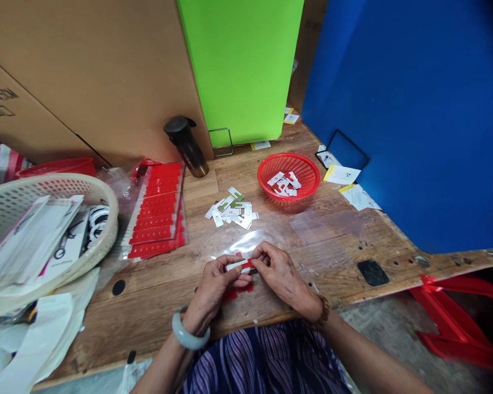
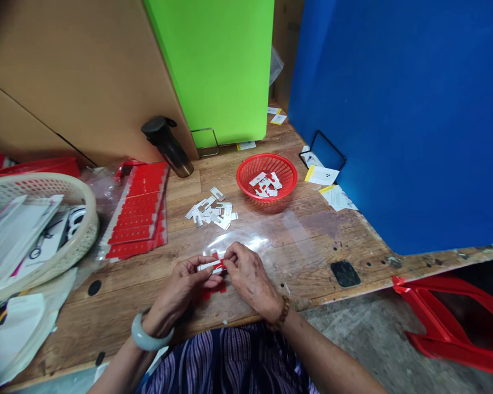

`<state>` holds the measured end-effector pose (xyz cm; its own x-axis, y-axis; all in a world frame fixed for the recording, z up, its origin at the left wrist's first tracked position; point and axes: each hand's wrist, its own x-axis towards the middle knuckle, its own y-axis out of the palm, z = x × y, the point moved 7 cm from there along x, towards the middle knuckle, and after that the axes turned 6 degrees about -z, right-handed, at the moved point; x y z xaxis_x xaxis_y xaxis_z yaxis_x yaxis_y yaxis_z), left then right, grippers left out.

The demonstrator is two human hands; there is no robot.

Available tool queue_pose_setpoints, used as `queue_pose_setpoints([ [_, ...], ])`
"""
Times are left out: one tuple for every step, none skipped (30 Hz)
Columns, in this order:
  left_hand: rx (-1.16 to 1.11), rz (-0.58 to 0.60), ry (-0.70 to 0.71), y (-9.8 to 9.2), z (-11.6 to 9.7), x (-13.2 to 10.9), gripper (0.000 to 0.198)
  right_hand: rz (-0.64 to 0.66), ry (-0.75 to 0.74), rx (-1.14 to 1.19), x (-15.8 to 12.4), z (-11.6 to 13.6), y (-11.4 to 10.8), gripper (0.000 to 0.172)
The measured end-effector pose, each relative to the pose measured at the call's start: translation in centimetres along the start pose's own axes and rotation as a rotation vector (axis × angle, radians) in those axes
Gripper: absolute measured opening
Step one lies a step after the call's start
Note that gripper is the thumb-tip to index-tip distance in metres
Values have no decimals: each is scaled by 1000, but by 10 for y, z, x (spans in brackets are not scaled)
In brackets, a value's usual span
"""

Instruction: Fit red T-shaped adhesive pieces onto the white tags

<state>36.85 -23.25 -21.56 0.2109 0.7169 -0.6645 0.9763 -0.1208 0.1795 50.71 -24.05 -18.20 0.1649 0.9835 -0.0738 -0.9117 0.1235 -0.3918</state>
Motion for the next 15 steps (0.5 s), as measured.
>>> queue_pose_setpoints([
  [-3,-3,3,0,0,0,39,2,-6,1,0,-1,0,9],
  [-8,-7,3,0,1,0,38,3,-9,1,1,-2,1,9],
  [-11,-11,0,0,1,1,37,0,-6,1,2,-5,1,8],
  [-13,-16,-8,0,1,1,36,-9,4,4,3,-8,0,8],
  [-11,-22,-20,0,2,1,34,-28,19,7,5,-12,-2,12],
  [-9,-30,-31,-1,2,1,32,-53,37,14,6,-16,-5,19],
  [-7,-38,-39,-2,3,1,31,-78,54,27,8,-20,-8,25],
  [-6,-44,-43,-3,3,2,30,-91,69,45,10,-23,-11,27],
  [-4,-45,-42,-4,3,2,30,-82,80,68,11,-25,-12,24],
  [-3,-43,-38,-4,2,2,31,-55,87,90,11,-25,-11,18],
  [-2,-38,-34,-4,2,2,31,-10,89,111,11,-24,-9,13],
  [-1,-29,-33,-3,2,2,32,42,90,128,10,-22,-6,13],
  [-2,-19,-33,-3,2,1,33,91,92,140,9,-19,-3,15],
  [-7,-9,-32,-1,1,1,35,134,96,151,7,-16,1,18],
  [-13,1,-27,0,1,0,36,169,105,165,6,-14,5,19],
])
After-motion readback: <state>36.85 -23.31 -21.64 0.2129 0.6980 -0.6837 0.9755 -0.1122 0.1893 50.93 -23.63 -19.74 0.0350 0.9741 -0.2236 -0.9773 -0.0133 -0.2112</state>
